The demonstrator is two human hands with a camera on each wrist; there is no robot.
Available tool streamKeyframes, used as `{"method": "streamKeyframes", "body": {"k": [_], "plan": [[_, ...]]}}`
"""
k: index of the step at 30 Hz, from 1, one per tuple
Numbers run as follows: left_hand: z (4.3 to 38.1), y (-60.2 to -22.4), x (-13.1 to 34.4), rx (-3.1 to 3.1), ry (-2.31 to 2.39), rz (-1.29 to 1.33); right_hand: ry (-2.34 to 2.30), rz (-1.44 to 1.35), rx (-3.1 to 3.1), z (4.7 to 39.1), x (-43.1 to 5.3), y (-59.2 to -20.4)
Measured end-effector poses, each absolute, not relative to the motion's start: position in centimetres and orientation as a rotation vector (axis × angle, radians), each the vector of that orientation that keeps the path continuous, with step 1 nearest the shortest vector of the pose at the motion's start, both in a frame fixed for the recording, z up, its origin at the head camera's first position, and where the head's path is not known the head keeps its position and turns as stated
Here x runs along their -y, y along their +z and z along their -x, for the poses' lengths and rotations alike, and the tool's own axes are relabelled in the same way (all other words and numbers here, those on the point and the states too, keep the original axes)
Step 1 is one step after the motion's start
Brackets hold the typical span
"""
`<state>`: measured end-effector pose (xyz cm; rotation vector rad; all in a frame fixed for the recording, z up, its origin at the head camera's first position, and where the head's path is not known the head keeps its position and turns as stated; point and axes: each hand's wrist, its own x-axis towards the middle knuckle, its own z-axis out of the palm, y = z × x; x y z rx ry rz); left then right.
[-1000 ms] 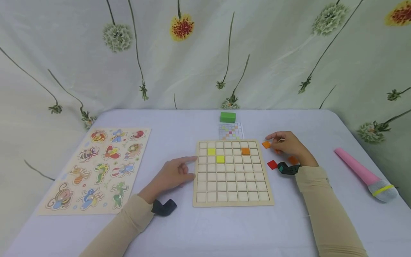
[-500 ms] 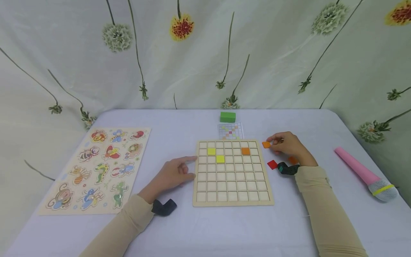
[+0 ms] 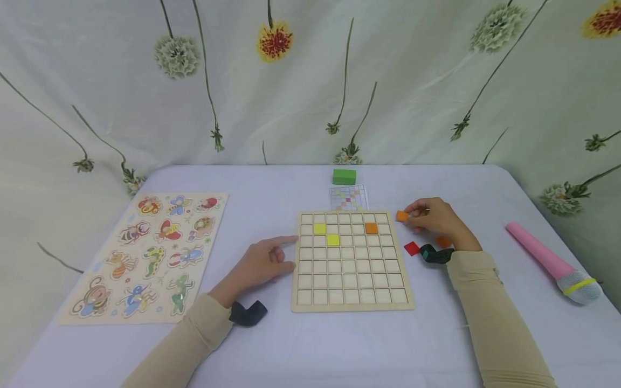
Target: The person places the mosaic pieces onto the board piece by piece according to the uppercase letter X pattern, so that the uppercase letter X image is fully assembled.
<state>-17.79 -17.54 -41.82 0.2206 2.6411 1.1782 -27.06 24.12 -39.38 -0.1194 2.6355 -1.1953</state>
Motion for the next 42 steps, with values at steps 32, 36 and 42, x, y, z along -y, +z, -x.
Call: {"method": "streamKeyframes", "body": {"k": [32, 36, 42], "plan": [[17.8, -41.8, 17.5, -2.649, 1.167, -0.209, -1.292, 0.501, -2.43, 26.3, -20.5, -38.0], [17.8, -41.8, 17.5, -2.647, 1.171, -0.206, -1.269, 0.548, -2.408, 26.3, -20.0, -38.1], [17.8, -41.9, 17.5, -2.649, 1.17, -0.205, -1.245, 0.621, -2.369, 26.0, -19.1, -38.1]]}}
